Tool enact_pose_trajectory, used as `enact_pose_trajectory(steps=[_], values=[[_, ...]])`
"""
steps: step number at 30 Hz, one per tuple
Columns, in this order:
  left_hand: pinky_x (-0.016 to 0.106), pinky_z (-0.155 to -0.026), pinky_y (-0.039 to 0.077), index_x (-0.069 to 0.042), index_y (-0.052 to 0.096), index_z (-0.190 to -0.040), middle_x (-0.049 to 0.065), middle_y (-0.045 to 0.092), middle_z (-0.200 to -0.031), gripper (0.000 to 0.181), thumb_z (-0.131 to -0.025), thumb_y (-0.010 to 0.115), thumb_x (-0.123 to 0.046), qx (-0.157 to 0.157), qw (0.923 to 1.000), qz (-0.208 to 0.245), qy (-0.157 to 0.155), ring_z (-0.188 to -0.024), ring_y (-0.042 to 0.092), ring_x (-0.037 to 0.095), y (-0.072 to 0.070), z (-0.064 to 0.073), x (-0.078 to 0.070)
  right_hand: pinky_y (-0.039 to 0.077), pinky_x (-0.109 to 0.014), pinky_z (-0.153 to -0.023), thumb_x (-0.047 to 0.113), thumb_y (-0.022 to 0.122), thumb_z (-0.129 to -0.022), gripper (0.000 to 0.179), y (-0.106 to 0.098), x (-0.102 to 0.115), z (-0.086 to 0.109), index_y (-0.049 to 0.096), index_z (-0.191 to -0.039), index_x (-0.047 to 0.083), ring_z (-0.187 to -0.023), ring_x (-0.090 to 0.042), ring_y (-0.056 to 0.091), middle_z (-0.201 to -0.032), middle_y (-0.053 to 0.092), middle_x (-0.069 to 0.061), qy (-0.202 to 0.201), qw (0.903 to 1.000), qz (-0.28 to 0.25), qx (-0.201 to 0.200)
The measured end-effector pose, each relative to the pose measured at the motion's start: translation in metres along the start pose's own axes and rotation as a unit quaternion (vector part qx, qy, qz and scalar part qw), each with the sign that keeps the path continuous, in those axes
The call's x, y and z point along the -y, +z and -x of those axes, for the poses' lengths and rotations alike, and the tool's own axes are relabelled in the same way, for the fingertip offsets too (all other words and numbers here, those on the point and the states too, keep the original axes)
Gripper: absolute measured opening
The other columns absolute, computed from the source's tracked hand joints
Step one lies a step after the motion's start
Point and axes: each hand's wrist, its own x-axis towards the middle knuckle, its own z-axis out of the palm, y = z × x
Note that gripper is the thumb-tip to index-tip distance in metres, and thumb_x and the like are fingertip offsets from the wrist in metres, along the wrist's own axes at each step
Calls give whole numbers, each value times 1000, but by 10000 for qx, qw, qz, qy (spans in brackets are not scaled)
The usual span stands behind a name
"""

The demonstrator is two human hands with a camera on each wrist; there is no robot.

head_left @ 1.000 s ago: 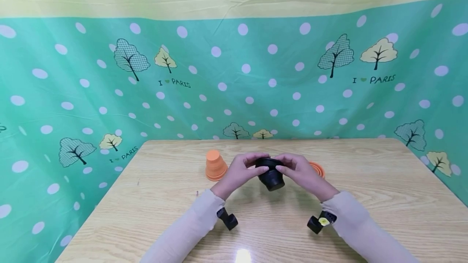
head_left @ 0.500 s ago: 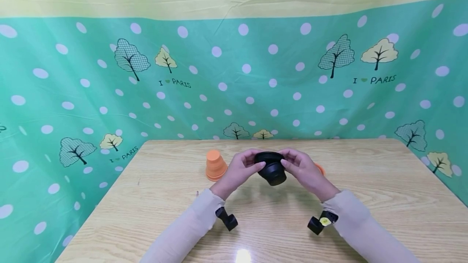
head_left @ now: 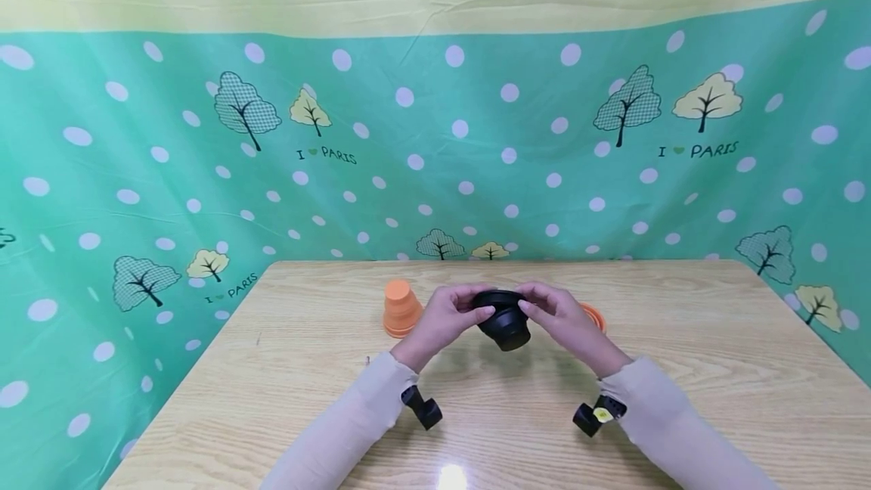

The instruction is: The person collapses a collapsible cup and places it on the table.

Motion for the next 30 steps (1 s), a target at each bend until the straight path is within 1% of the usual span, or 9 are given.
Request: enact_pose_trajectory(steps=[1, 4, 5, 10, 17, 19, 23, 25, 30], values=[[25, -80, 53, 2, 62, -120, 18, 66, -113, 33, -87, 66, -3, 19, 9999, -100, -51, -96, 66, 18, 1, 2, -4, 49, -22, -82, 16, 55, -97, 28, 0, 0, 0, 59, -115, -4, -92, -7, 60, -109, 63, -17, 17, 9999, 126, 1], [25, -81, 53, 2, 63, -120, 17, 65, -114, 34, -87, 66, -4, 81, 9996, -285, -47, -98, 65, 19, 3, 6, -14, 51, -24, -80, 20, 57, -96, 28, 1, -1, 0, 62, -114, -1, -92, -11, 62, -108, 65, -14, 77, 9994, 315, 77], [25, -82, 53, 1, 63, -120, 17, 65, -115, 34, -87, 67, -4, 98, 9994, -325, -89, -99, 65, 20, 4, 6, -14, 51, -24, -79, 21, 57, -95, 28, 1, -1, 0, 62, -114, 0, -93, -12, 63, -108, 65, -14, 94, 9992, 360, 109], [25, -82, 53, 1, 62, -122, 17, 64, -118, 36, -87, 66, -5, 179, 9987, -466, -71, -100, 64, 20, 4, 8, -15, 52, -25, -80, 24, 58, -95, 29, 3, 0, -1, 63, -115, 3, -97, -19, 63, -110, 65, -13, 138, 9985, 458, 264], [24, -80, 53, 2, 61, -122, 16, 64, -118, 35, -88, 66, -6, 322, 9974, -642, -54, -98, 65, 19, 4, 7, -15, 52, -25, -80, 22, 59, -94, 28, 5, 0, -1, 63, -115, 2, -98, -20, 63, -111, 65, -13, 159, 9984, 384, 374], [24, -81, 53, 2, 61, -122, 17, 63, -119, 35, -88, 65, -6, 362, 9976, -593, -61, -99, 64, 19, 3, 6, -12, 52, -25, -79, 20, 59, -94, 27, 5, 1, 0, 63, -114, 2, -97, -18, 63, -110, 65, -13, 143, 9985, 390, 362], [26, -85, 52, 0, 60, -125, 17, 62, -121, 36, -90, 64, -7, 407, 9986, -328, -38, -104, 63, 20, 1, 1, 0, 52, -25, -79, 15, 57, -95, 25, 4, 0, 0, 62, -113, -1, -93, -13, 63, -108, 65, -16, 112, 9992, 253, 278], [27, -87, 51, -1, 58, -127, 16, 61, -123, 37, -90, 63, -8, 415, 9990, -139, 0, -106, 62, 20, 0, -2, 8, 51, -23, -79, 13, 57, -95, 25, 3, 0, 0, 60, -113, -4, -91, -10, 63, -108, 64, -18, 111, 9997, 89, 183], [29, -90, 50, -6, 54, -132, 14, 60, -125, 41, -92, 62, -13, 537, 9980, 250, 199, -107, 61, 18, -2, -3, 12, 50, -19, -81, 10, 55, -96, 28, 1, 2, -1, 55, -114, -10, -90, -6, 62, -106, 63, -18, 168, 9983, -548, -120]])
